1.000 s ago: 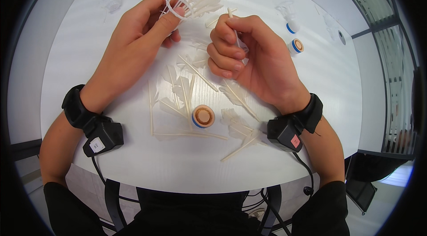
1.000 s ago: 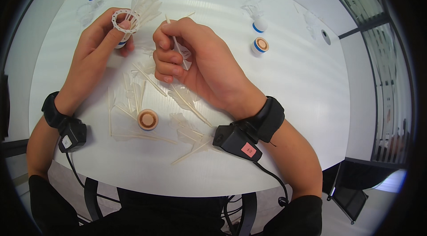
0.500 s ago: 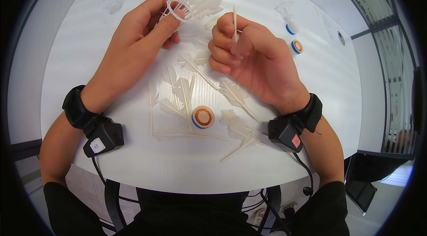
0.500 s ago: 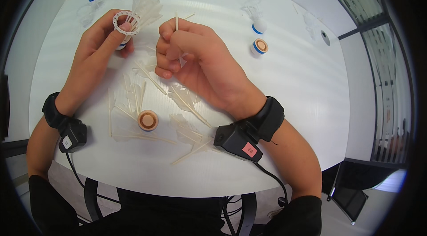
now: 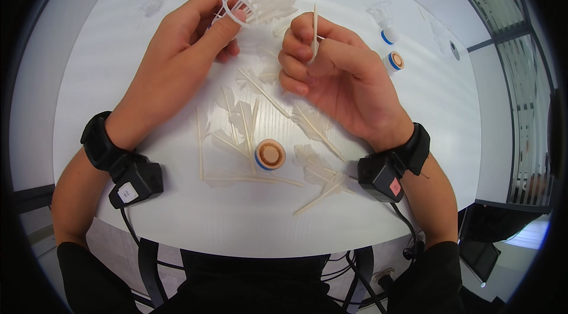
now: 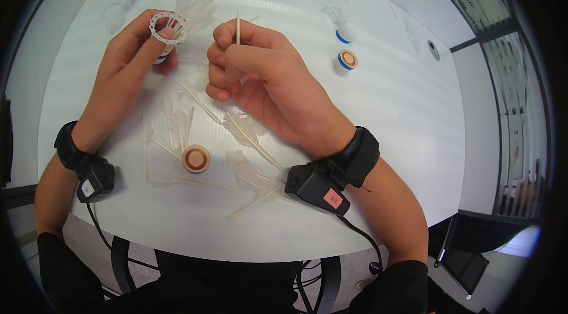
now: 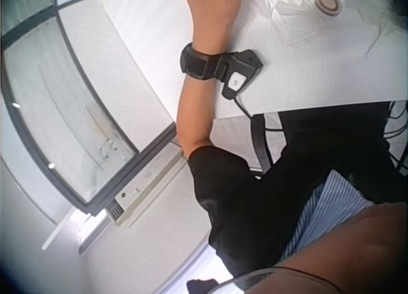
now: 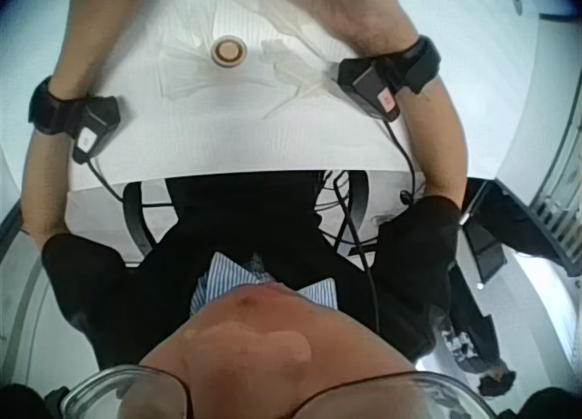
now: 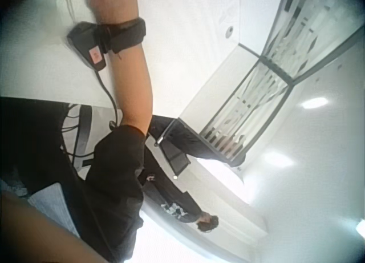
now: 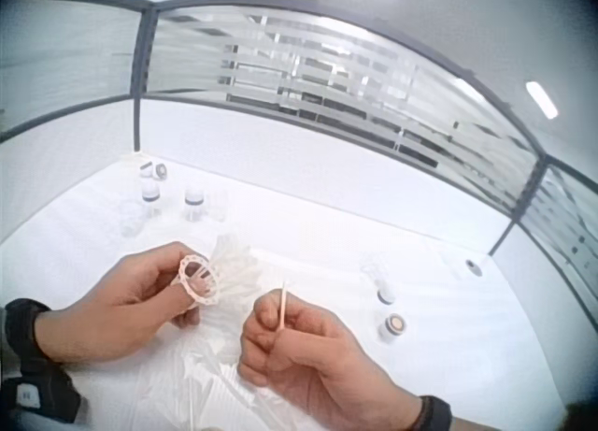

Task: The person assembles a shuttlecock by hand at a white table, inserting white feathers into a plastic base one at a time.

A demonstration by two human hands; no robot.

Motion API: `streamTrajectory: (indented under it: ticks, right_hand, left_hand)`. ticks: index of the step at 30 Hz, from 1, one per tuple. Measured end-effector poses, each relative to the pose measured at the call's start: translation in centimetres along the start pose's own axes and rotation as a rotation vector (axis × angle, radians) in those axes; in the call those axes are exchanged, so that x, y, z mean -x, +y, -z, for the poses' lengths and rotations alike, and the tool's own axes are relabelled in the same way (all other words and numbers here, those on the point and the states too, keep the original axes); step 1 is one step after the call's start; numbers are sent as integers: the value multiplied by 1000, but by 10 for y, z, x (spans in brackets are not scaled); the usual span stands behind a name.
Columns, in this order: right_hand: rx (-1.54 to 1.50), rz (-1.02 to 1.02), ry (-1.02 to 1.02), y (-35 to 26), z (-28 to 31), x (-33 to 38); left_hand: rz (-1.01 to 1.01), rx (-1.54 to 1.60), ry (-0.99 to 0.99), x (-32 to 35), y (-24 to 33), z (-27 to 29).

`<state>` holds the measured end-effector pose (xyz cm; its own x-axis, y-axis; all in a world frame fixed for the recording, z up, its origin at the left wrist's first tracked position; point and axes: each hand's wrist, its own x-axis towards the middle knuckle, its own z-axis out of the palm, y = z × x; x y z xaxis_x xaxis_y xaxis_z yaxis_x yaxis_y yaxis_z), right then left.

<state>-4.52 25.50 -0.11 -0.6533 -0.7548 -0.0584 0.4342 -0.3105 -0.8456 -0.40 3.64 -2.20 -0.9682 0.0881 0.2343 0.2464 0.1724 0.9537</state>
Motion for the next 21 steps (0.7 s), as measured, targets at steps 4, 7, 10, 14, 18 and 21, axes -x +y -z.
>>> streamTrajectory:
  ticks: [4,7,10,14,18,21]
  right_hand:
    - [-58,3,9,2,4,-1]
    - [-80,-10,-14,1,4,-2]
    - [-102,-13,1,1,3,-2]
    - [-105,-2,-2,2,3,-2]
    - [-90,19,-17,2,4,-2]
    - [-79,25,-49,3,8,-2]
  left_hand:
    - [-2,2,-9,0,-1,1]
    - [-9,7,-8,0,-1,2]
    - [-40,23,-2,2,-2,2]
    - [4,86,44,3,3,1]
    - [-33,39,20,2,7,0]
    - [-59,64,32,3,9,-3]
